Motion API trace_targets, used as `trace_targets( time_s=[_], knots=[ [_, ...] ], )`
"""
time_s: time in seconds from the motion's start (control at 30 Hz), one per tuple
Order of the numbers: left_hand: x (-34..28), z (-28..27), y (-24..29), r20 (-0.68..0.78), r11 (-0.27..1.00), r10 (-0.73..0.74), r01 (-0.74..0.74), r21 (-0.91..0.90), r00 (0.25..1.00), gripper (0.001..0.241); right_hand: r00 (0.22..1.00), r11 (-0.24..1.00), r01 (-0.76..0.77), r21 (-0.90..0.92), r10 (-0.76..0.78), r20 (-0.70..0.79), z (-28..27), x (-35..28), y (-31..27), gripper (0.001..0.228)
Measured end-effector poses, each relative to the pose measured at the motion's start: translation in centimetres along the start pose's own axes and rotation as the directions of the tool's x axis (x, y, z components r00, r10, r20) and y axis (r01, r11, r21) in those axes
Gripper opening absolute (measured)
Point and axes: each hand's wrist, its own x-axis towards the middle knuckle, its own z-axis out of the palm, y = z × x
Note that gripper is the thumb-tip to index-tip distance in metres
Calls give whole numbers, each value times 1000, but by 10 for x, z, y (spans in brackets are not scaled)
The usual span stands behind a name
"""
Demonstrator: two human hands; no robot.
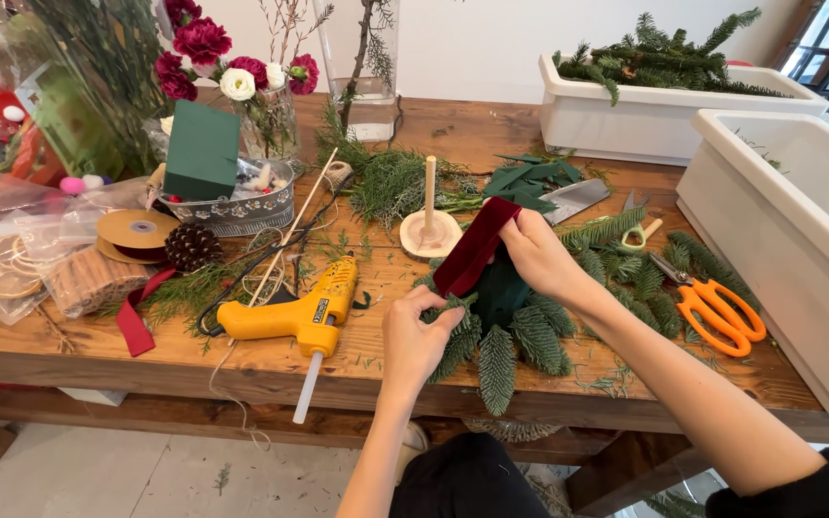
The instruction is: The person trims pine branches from a small Christmas tree using orange shears and arranges the cut pieces onto a green floral foam base on a wooden table. The person alternates between trimming the tree on the floor and arranging the branches on the table.
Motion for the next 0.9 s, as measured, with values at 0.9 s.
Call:
trace_targets(
  time_s=[0.9],
  knots=[
    [24, 10, -14, 93, 995, 66, -59, -78, 993, 19, 1000, 1000, 3, -17, -3, -2, 1, 4, -3, 59]
  ],
)
